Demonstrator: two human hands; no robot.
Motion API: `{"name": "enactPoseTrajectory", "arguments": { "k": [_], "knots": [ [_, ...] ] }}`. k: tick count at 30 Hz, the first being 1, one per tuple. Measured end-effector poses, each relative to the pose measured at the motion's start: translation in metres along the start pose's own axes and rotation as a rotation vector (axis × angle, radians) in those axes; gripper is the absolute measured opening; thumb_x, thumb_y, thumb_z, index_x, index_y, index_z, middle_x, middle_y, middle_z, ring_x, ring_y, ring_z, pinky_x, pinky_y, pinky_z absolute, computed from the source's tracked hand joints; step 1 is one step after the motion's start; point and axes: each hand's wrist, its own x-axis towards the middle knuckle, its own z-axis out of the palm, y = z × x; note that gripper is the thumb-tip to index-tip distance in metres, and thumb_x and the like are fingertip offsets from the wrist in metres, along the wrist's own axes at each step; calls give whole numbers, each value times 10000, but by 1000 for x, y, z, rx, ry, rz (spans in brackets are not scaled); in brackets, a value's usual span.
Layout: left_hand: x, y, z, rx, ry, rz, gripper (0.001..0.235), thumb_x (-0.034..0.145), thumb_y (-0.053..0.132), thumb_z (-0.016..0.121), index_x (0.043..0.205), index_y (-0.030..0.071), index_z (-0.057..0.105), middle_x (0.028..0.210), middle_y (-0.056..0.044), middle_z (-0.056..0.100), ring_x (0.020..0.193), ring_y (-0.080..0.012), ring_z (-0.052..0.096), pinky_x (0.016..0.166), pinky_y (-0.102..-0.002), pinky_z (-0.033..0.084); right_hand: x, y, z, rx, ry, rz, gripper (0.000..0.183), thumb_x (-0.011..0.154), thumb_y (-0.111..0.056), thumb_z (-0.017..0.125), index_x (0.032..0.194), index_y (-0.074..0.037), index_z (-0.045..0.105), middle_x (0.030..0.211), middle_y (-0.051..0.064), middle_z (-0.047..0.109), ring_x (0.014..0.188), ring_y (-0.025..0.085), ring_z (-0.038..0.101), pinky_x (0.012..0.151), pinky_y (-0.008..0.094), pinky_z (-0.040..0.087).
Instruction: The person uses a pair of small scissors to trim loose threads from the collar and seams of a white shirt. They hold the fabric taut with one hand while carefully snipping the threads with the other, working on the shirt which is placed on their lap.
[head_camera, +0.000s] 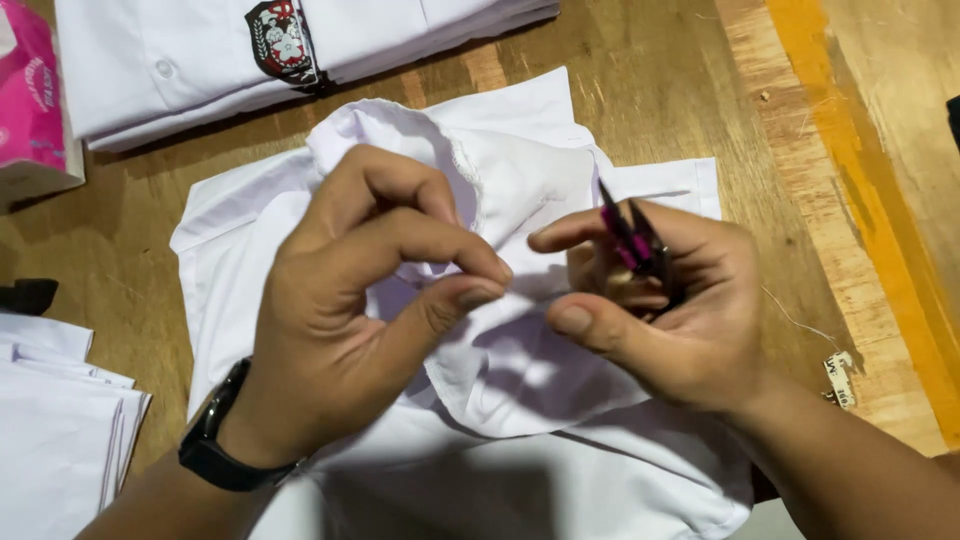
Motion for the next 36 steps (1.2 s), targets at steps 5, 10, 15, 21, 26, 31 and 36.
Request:
{"name": "enactPoseTrajectory", "arguments": {
  "k": [5, 10, 15, 21, 26, 31, 36],
  "knots": [
    [-5, 4, 7, 79, 22, 69, 66, 880, 146, 755, 931, 105, 764, 965, -32, 497, 840, -126, 500, 713, -216, 460, -12, -12, 9, 108, -1, 163, 217, 830, -70, 765, 1012, 38, 717, 698, 3, 651, 518, 9, 409, 492, 144, 354],
    [-5, 5, 6, 50, 12, 95, 69, 875, 115, 783, 944, 106, 784, 963, -20, 513, 739, -85, 470, 624, -186, 414, -12, -9, 3, 77, 4, 170, 151, 824, -25, 736, 962, 35, 722, 739, 16, 683, 523, 4, 394, 484, 147, 333],
    [3, 8, -4, 263, 248, 83, 135, 986, 115, 631, 980, -18, 609, 885, -95, 647, 753, -174, 544, 738, -289, 475, 12, -7, -26, -418, 52, -118, 123, 912, 68, 549, 848, 25, 645, 692, 84, 636, 431, 98, 399, 357, 201, 321],
    [4, -14, -2, 551, 119, 106, 281, 848, 353, 807, 912, 85, 751, 740, 44, 682, 723, -160, 524, 850, -378, 335, 25, -4, -76, -1258, 308, -19, 538, 959, 171, 761, 1443, 146, 527, 797, 148, 636, 603, 221, 570, 513, 348, 434],
    [-6, -12, 16, 565, 8, 321, 87, 869, 153, 767, 876, 98, 700, 768, 3, 651, 779, -188, 504, 831, -368, 346, 27, -17, -34, -586, 104, 127, 230, 946, -68, 734, 1147, 22, 667, 617, -28, 456, 453, 77, 352, 390, 233, 212],
    [-15, -9, 24, 651, -67, 560, 137, 962, 159, 728, 863, 74, 686, 884, -47, 673, 778, -215, 546, 789, -362, 427, 9, -18, 10, -431, 4, 174, 232, 709, -128, 886, 880, -16, 776, 474, -62, 444, 448, 33, 314, 382, 180, 229],
    [-4, -4, 5, 488, 199, 368, 319, 821, 150, 687, 1118, 36, 662, 991, -95, 706, 957, -265, 632, 893, -416, 446, 5, -2, 6, -341, -7, -3, 119, 735, -11, 734, 851, 14, 743, 545, -42, 518, 450, 48, 332, 429, 224, 229]
  ]
}}
